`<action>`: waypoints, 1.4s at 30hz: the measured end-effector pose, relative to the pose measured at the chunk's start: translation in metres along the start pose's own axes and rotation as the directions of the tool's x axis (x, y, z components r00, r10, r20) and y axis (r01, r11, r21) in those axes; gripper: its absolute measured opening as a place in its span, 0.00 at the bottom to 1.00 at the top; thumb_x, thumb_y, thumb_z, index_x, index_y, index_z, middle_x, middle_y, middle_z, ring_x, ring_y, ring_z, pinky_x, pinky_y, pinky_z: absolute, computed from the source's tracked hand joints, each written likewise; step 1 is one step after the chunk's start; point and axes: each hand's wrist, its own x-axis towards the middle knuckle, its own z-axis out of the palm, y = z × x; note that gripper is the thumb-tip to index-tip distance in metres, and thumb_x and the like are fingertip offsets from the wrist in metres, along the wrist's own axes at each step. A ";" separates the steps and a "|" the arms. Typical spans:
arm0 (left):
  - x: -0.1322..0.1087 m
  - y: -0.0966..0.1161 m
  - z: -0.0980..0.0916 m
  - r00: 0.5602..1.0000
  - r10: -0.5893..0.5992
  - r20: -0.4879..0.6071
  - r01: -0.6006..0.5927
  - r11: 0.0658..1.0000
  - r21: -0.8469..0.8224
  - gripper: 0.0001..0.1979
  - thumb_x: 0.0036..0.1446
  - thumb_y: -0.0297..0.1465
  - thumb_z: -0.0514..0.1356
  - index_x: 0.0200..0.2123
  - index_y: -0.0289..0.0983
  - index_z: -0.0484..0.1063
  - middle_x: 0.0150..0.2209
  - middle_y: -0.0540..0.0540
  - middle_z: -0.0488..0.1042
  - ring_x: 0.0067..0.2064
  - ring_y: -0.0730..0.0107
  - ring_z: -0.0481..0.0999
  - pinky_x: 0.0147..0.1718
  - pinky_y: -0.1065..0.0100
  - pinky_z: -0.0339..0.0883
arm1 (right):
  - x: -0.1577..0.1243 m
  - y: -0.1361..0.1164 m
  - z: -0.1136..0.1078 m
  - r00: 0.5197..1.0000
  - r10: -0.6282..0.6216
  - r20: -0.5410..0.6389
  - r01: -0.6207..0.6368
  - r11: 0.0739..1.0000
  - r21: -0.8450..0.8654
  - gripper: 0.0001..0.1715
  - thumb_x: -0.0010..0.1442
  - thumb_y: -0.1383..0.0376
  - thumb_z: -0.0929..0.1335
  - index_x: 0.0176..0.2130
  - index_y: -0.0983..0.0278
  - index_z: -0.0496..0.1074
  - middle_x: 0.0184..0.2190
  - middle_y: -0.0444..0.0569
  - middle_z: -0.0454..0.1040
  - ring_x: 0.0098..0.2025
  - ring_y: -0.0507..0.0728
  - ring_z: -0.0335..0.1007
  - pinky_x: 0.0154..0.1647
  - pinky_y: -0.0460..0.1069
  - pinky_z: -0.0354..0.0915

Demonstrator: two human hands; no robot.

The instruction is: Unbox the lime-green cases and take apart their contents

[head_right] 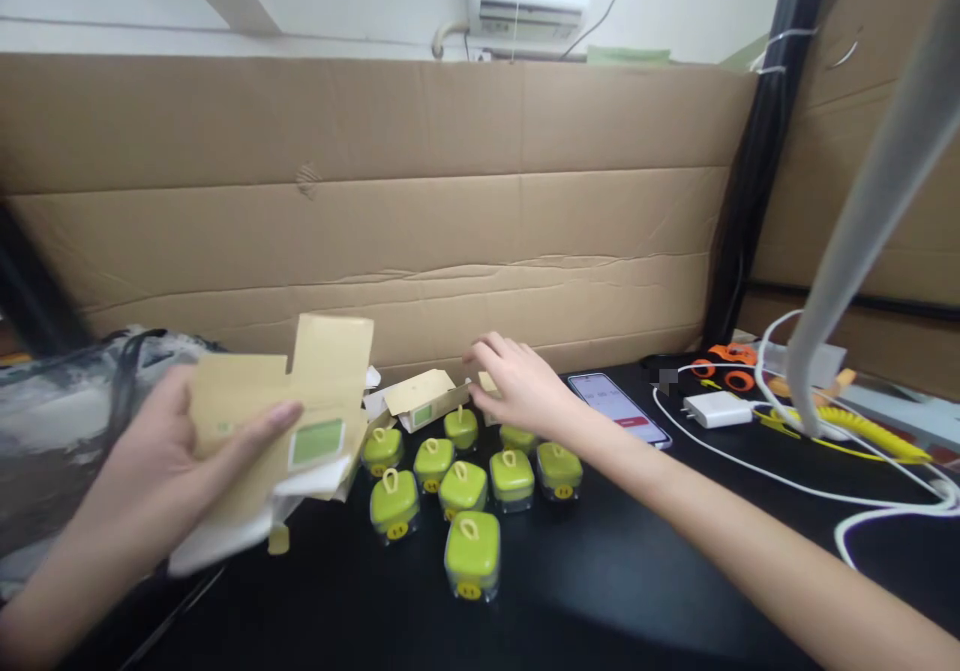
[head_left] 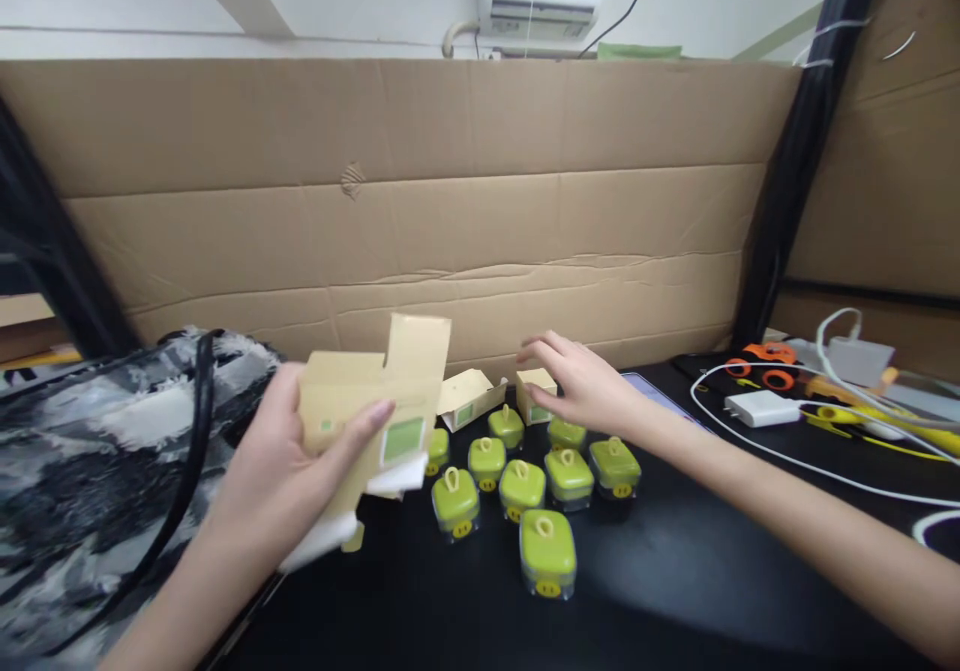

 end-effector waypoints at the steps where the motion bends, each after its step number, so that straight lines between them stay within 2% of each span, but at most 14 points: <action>1: 0.010 0.004 -0.001 0.983 0.181 -0.036 -0.168 0.960 0.226 0.13 0.53 0.40 0.60 0.40 0.43 0.63 0.36 0.46 0.73 0.38 0.58 0.76 0.33 0.62 0.72 | 0.007 0.010 0.006 0.999 0.028 0.044 -0.027 1.000 -0.006 0.15 0.59 0.65 0.67 0.47 0.67 0.67 0.46 0.54 0.70 0.48 0.61 0.68 0.47 0.58 0.65; 3: 0.029 0.012 0.001 0.878 0.478 0.016 -0.376 0.670 0.640 0.12 0.56 0.38 0.53 0.42 0.39 0.62 0.40 0.41 0.70 0.41 0.56 0.74 0.33 0.60 0.70 | 0.015 0.026 0.018 0.989 0.079 0.127 -0.077 0.997 -0.020 0.17 0.61 0.62 0.67 0.49 0.66 0.67 0.47 0.52 0.70 0.48 0.60 0.68 0.47 0.59 0.66; 4: 0.038 0.014 0.003 0.846 0.526 0.088 -0.412 0.539 0.735 0.12 0.57 0.35 0.52 0.43 0.37 0.61 0.42 0.40 0.70 0.43 0.54 0.73 0.32 0.60 0.69 | 0.018 0.033 0.024 0.981 0.102 0.166 -0.099 0.995 -0.026 0.17 0.62 0.61 0.67 0.49 0.66 0.67 0.48 0.52 0.69 0.48 0.60 0.68 0.47 0.59 0.66; 6: 0.052 0.011 0.011 0.837 0.495 0.234 -0.449 0.374 0.811 0.10 0.58 0.31 0.49 0.42 0.35 0.63 0.42 0.38 0.70 0.42 0.53 0.73 0.27 0.62 0.65 | 0.019 0.044 0.036 0.962 0.139 0.236 -0.135 0.990 -0.036 0.17 0.64 0.61 0.66 0.51 0.65 0.67 0.50 0.52 0.69 0.48 0.59 0.69 0.47 0.59 0.67; 9: 0.059 -0.009 0.024 0.835 0.374 0.403 -0.514 0.270 0.814 0.09 0.58 0.26 0.49 0.38 0.34 0.67 0.37 0.39 0.72 0.37 0.53 0.74 0.25 0.64 0.63 | 0.017 0.053 0.048 0.935 0.175 0.308 -0.170 0.985 -0.042 0.17 0.64 0.61 0.66 0.51 0.65 0.66 0.50 0.52 0.69 0.46 0.59 0.70 0.46 0.58 0.68; 11: 0.054 -0.029 0.032 0.817 0.315 0.482 -0.561 0.247 0.790 0.07 0.58 0.30 0.53 0.35 0.33 0.70 0.35 0.39 0.74 0.36 0.53 0.75 0.28 0.62 0.66 | 0.014 0.057 0.052 0.928 0.180 0.327 -0.179 0.983 -0.034 0.17 0.64 0.61 0.66 0.51 0.65 0.66 0.50 0.52 0.69 0.46 0.59 0.70 0.45 0.58 0.68; 16: 0.034 -0.060 0.042 0.770 0.319 0.553 -0.631 0.255 0.733 0.16 0.59 0.39 0.55 0.34 0.30 0.73 0.38 0.35 0.75 0.44 0.48 0.74 0.43 0.53 0.68 | 0.008 0.059 0.052 0.954 0.150 0.260 -0.164 0.986 0.031 0.17 0.64 0.61 0.66 0.51 0.65 0.67 0.50 0.52 0.69 0.47 0.59 0.69 0.46 0.59 0.67; 19: 0.032 -0.057 0.041 0.731 0.389 0.561 -0.671 0.262 0.693 0.13 0.59 0.32 0.54 0.37 0.29 0.74 0.44 0.32 0.74 0.51 0.45 0.69 0.53 0.47 0.61 | 0.002 0.052 0.042 0.978 0.139 0.156 -0.154 0.984 0.088 0.18 0.63 0.61 0.66 0.52 0.65 0.66 0.51 0.52 0.67 0.49 0.61 0.67 0.48 0.60 0.66; 23: 0.028 -0.045 0.040 0.687 0.485 0.541 -0.716 0.325 0.618 0.12 0.60 0.30 0.52 0.38 0.29 0.73 0.45 0.32 0.73 0.52 0.48 0.69 0.58 0.45 0.55 | -0.008 0.027 0.018 0.992 0.126 0.011 -0.126 0.977 0.171 0.28 0.59 0.65 0.69 0.57 0.65 0.60 0.52 0.55 0.65 0.54 0.64 0.62 0.52 0.62 0.62; 28: -0.009 -0.030 0.046 0.721 0.535 0.440 -0.692 0.540 0.478 0.16 0.64 0.34 0.50 0.53 0.35 0.62 0.51 0.40 0.69 0.55 0.61 0.66 0.53 0.58 0.67 | -0.025 -0.028 -0.015 0.994 0.083 -0.077 -0.056 0.953 0.299 0.35 0.58 0.69 0.68 0.60 0.58 0.53 0.52 0.53 0.61 0.55 0.61 0.60 0.56 0.59 0.60; 32: -0.047 -0.025 0.047 0.761 0.475 0.442 -0.598 0.778 0.195 0.29 0.60 0.41 0.55 0.61 0.41 0.48 0.58 0.41 0.63 0.59 0.63 0.63 0.57 0.61 0.63 | -0.049 -0.073 -0.026 0.998 0.060 0.014 -0.057 0.814 0.578 0.35 0.53 0.72 0.71 0.55 0.56 0.56 0.50 0.48 0.62 0.54 0.56 0.61 0.54 0.52 0.63; 35: -0.060 -0.024 0.045 0.723 0.464 0.512 -0.594 0.796 0.116 0.34 0.58 0.44 0.57 0.61 0.42 0.45 0.55 0.42 0.67 0.54 0.65 0.70 0.52 0.67 0.68 | -0.067 -0.088 -0.020 0.999 0.020 0.046 -0.046 0.744 0.667 0.35 0.52 0.76 0.70 0.55 0.56 0.55 0.49 0.48 0.62 0.53 0.55 0.60 0.54 0.50 0.62; 38: -0.062 -0.023 0.044 0.670 0.509 0.540 -0.653 0.750 0.102 0.30 0.60 0.39 0.57 0.61 0.42 0.47 0.54 0.44 0.69 0.53 0.67 0.71 0.52 0.70 0.68 | -0.081 -0.086 -0.007 0.996 -0.030 -0.084 0.072 0.823 0.563 0.34 0.56 0.75 0.68 0.57 0.58 0.53 0.50 0.50 0.62 0.54 0.56 0.60 0.55 0.51 0.60; 42: -0.065 -0.022 0.046 0.752 0.439 0.491 -0.564 0.814 0.136 0.35 0.55 0.32 0.61 0.61 0.43 0.46 0.52 0.44 0.69 0.51 0.64 0.72 0.49 0.67 0.71 | -0.090 -0.078 0.000 0.952 -0.025 -0.305 0.155 0.899 0.409 0.34 0.55 0.66 0.72 0.55 0.61 0.54 0.46 0.52 0.63 0.50 0.59 0.61 0.52 0.53 0.61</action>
